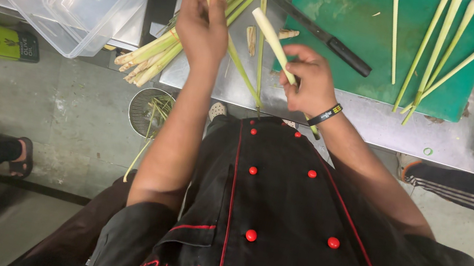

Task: The person prepares lemongrass stalks by peeling outer layers, trimming ends, and bruising them with the back of a knife on a green cutting board. The prepared stalks are placed on the board while waste is discarded into a metal strainer.

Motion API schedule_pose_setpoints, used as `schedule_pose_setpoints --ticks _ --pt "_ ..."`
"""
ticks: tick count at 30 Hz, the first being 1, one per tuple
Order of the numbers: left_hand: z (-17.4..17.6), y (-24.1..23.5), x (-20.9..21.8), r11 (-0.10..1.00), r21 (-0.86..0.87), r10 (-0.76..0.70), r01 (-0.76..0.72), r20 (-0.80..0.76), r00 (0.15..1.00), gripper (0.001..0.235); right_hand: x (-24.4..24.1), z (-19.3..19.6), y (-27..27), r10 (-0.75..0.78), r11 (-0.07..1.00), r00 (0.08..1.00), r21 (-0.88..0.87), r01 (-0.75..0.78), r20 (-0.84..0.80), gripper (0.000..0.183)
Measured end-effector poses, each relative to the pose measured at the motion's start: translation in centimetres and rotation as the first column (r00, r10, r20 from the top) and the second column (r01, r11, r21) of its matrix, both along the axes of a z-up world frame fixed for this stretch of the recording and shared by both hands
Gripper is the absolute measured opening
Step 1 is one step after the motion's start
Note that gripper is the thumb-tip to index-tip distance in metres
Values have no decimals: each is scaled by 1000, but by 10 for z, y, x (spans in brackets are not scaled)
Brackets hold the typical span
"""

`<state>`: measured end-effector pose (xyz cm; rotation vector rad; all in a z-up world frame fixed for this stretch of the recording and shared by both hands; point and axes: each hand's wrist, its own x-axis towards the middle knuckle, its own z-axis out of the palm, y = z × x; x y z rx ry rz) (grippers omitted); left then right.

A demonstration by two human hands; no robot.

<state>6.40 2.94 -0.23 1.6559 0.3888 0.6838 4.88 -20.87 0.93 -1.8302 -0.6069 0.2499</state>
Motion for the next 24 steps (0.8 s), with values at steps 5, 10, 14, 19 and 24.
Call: schedule_pose_setpoints --ticks 5,10,14,19,24 --pt "10 -10 -6 915 393 -73 92 -63 995 57 5 3 -2 -55 915 706 247 318 -706 16" --pt "25 -59 -26 718 -505 -549 479 13 836 36 0 12 -5 -30 962 836 210 173 -548 18" --pt "37 -57 -20 672 -636 -414 381 104 904 24 1 28 -10 7 956 678 203 210 -735 18" --pt "38 -43 -17 718 -643 -318 267 38 947 20 -10 34 -25 27 991 762 115 63 -647 17" --pt "35 -49 -18 764 -574 -297 296 95 950 23 -20 21 -31 77 997 996 11 -77 -37 8"
